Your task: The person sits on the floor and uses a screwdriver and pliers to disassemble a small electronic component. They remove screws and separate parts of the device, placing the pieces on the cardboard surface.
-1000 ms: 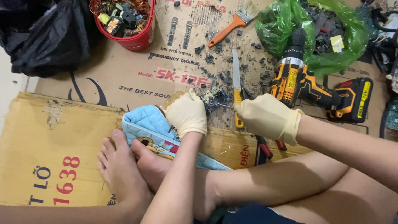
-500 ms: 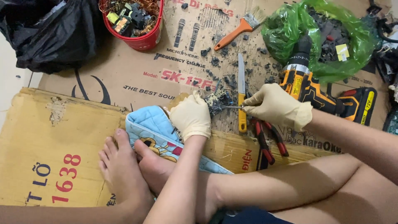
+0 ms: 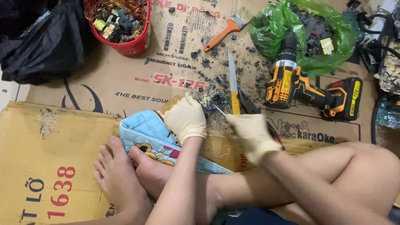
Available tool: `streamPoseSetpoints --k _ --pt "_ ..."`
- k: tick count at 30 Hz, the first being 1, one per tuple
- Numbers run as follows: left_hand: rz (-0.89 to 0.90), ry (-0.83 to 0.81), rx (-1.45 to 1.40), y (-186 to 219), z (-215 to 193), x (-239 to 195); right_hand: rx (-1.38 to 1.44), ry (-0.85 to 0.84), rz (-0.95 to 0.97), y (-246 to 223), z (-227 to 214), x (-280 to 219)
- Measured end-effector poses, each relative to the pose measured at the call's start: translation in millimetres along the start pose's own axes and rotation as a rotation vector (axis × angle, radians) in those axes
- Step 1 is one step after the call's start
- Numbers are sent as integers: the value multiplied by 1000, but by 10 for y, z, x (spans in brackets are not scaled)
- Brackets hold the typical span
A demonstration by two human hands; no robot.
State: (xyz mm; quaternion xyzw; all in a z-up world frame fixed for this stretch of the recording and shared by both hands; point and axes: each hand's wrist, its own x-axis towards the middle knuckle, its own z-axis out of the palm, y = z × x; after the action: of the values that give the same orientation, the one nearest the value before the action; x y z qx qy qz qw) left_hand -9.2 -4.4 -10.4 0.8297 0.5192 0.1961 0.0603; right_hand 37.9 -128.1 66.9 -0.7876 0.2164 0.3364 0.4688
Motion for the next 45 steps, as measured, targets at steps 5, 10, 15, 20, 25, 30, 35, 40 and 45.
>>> streamPoseSetpoints --k 5,10,15,20,25,30,35,40,45 --pt "3 25 10 -69 0 35 96 -43 -82 1 359 416" --pt "-32 31 19 28 -38 16 -150 111 -185 -98 -91 148" --pt "-34 54 1 46 36 37 -128 20 -118 -12 -91 45" --pt "-35 38 -3 41 -16 38 -46 -58 -168 184 18 91" --pt "-22 111 -15 52 -35 69 -8 -138 -269 255 31 53" --pt "-78 31 1 59 -8 70 128 -84 -324 591 -45 262" --pt "-142 -184 13 82 -58 113 226 -48 -331 702 -251 184" --pt "-157 -326 78 98 -101 164 291 -41 -372 697 -216 225" --pt "-152 -406 109 101 -150 157 294 -97 -352 718 -239 285"
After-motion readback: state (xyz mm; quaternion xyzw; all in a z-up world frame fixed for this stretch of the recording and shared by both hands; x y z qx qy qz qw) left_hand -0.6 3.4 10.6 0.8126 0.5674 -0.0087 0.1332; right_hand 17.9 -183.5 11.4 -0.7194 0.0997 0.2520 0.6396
